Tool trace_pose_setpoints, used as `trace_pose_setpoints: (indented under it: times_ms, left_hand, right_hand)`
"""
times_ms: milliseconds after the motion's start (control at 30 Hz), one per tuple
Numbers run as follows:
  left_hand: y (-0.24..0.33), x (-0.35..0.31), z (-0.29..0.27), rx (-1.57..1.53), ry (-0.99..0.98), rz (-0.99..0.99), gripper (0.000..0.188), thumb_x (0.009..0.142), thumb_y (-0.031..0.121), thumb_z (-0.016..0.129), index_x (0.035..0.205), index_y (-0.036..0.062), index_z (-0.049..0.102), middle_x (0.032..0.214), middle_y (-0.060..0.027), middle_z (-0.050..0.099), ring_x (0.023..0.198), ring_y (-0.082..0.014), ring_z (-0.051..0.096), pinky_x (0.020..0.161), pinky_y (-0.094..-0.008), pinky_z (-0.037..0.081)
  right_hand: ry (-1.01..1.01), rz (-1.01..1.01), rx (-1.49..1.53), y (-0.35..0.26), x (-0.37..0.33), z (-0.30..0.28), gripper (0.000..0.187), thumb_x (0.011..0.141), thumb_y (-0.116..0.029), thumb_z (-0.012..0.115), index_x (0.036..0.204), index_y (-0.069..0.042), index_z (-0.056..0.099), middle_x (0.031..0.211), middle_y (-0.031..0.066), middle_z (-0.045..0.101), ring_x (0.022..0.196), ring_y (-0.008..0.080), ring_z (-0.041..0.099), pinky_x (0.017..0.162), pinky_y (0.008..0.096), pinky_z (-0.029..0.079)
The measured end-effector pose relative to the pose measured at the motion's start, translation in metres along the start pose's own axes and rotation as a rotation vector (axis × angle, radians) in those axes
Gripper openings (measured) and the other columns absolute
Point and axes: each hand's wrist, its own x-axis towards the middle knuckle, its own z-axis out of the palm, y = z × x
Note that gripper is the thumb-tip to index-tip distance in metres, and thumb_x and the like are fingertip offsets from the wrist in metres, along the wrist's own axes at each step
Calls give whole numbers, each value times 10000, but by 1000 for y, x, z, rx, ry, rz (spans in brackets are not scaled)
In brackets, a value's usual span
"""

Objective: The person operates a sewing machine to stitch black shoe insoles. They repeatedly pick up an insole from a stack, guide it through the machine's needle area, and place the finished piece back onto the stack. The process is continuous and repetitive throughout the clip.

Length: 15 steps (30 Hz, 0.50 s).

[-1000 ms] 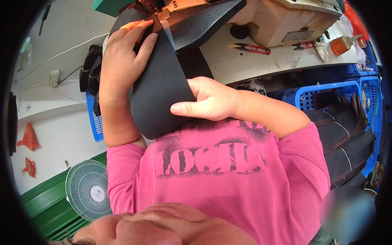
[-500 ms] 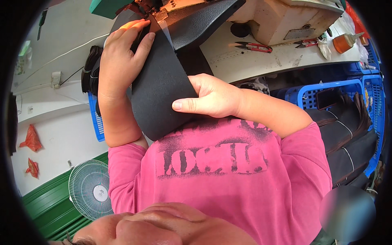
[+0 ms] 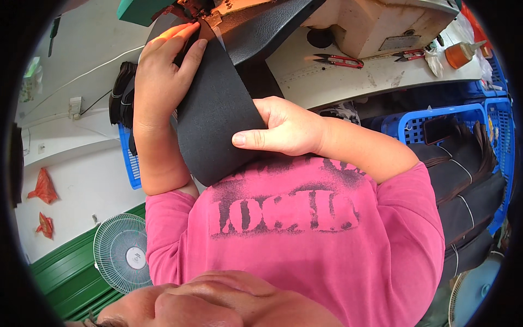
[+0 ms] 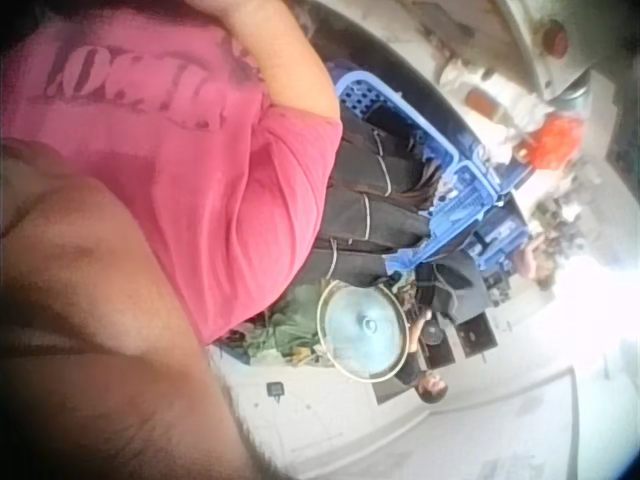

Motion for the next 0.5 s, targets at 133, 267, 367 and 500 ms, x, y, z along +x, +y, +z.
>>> trace_pose_setpoints:
  times_ms: [133,267,367,500]
  left_hand:
    - [0,0,0,-14,7,7,326,840,331,664,1063,96,703,938,-106,689,905,-295,618,838,-363,474]
    - [5,4,-4,-12,-84,-95,383,816,424,645,1062,139,717,1035,-125,688,996,-299,625,834,-383,461]
    - [-4,2,4,-1,-63,-71,418,826,468,621,1106,169,706,1113,-144,668,1095,-294,593,926,-417,387]
    - [-7,2,5,-32,-108,-96,437,833,481,610,1142,183,690,1175,-161,641,1182,-288,549,1010,-442,297]
  right_hand:
    - [-24,-10,-76,5,-3,-1,352,949,-146,562,1257,19,521,1198,81,607,1115,160,545,987,324,427]
    - [-49,-56,-152,10,-4,-4,314,948,-151,564,1210,22,550,1156,68,623,1071,143,556,958,307,435]
    - [-50,-81,-225,8,-7,-4,281,946,-158,568,1162,22,578,1105,57,637,1024,135,565,927,298,445]
    - [3,-93,-268,1,-12,-2,247,944,-162,573,1103,24,605,1046,50,649,974,127,571,885,291,459]
